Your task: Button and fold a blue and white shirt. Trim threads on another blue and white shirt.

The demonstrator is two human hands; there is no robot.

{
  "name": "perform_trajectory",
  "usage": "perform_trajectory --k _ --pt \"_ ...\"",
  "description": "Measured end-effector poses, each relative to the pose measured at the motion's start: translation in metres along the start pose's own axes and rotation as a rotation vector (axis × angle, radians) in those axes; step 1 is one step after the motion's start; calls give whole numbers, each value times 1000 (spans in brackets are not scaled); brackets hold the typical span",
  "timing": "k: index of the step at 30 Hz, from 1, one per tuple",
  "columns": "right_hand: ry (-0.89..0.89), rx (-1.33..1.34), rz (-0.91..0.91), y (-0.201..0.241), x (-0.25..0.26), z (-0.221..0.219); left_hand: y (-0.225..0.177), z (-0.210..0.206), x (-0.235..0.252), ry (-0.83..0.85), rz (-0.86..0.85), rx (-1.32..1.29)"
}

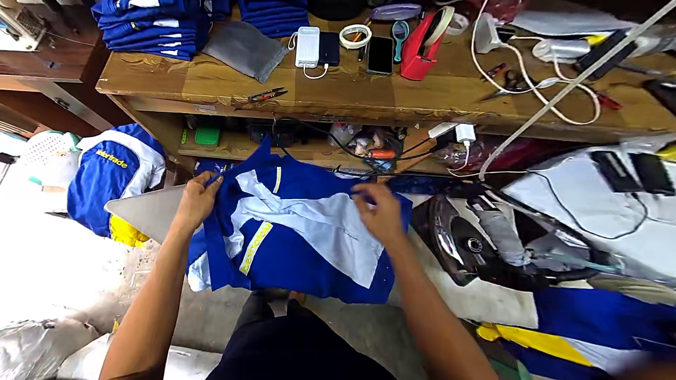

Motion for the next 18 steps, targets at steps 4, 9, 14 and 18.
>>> perform_trajectory --k 4,9,14,18 --pt "290 382 174 85 -20 -94 -29 -14 -11 42 -24 -52" --pt "337 321 211 119 -10 -142 -81 2 -26 58 -81 -212" --pt "429 96 183 90 -17 -152 -29 41 8 -176 40 -73" --pt "560 49 350 100 -64 -168 40 23 37 -205 84 400"
Point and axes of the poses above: each hand's wrist, its own x-axis towards the middle knuckle, its own z-axis out of the back of the hand, y = z × x, the point moved 10 cm from there along x, towards the middle knuckle, and after that the axes turned 7 degrees about -y, right-handed, at the moved point
